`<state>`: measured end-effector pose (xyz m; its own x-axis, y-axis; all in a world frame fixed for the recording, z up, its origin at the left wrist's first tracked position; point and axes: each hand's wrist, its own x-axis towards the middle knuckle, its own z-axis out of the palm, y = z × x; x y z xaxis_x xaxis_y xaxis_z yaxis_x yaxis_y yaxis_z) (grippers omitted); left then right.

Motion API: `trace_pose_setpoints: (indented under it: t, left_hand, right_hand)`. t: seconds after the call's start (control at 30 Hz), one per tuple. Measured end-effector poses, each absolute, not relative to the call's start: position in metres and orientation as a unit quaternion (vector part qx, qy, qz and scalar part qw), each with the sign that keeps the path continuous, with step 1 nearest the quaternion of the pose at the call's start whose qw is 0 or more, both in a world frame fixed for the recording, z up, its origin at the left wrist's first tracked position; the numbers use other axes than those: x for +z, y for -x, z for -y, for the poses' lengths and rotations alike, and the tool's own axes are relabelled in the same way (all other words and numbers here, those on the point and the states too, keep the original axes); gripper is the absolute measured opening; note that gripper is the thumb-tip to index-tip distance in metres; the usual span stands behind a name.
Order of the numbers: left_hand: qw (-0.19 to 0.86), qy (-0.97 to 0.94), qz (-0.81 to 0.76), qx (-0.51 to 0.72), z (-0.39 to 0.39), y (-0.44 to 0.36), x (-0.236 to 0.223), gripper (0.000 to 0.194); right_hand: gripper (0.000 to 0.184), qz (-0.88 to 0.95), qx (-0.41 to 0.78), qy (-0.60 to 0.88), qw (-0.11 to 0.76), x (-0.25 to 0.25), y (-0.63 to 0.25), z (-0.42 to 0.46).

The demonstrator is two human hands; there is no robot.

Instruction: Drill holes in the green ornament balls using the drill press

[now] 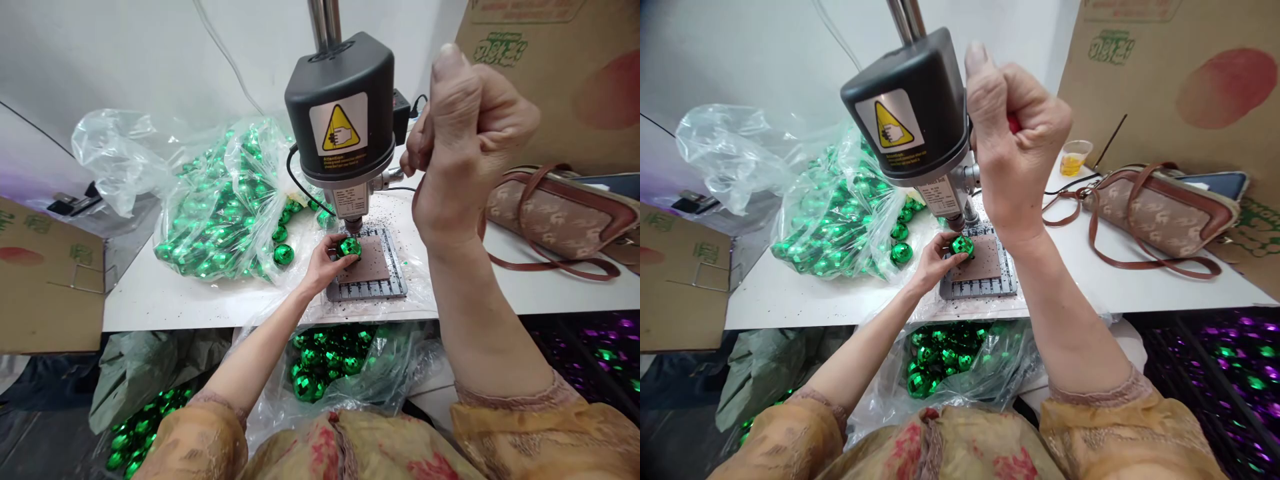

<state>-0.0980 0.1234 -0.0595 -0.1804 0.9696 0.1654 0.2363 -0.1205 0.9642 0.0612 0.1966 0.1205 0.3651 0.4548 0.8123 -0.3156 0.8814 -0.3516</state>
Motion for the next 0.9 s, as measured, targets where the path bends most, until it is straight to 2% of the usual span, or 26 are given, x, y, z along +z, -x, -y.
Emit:
trace_pose_setpoints:
  t: [0.27,0.47,0.7,0.9]
  left_hand:
    - [0.274,-0.616,-0.535,0.508,-0.123,0.092,-0.067,0.055]
    - [0.300,-0.581,-0.552,0.518,-0.115,0.085,-0.075,0.065]
    - [0.296,-0.558,-0.564,0.531,-0.115,0.078,-0.076,0.062]
    - [0.336,-0.561,-0.507,0.561,-0.117,0.071,-0.079,0.062]
  right_hand:
    - [0.058,0.535,0.219,0.102,0.810,0.119,-0.064,-0.188]
    - [0.060,0.539,0.204,0.102,0.811,0.119,-0.063,-0.191]
    - [0.064,0.553,0.182,0.172,0.795,0.120,-0.064,-0.188]
    - [0.064,0.534,0.196,0.121,0.813,0.120,-0.063,-0.190]
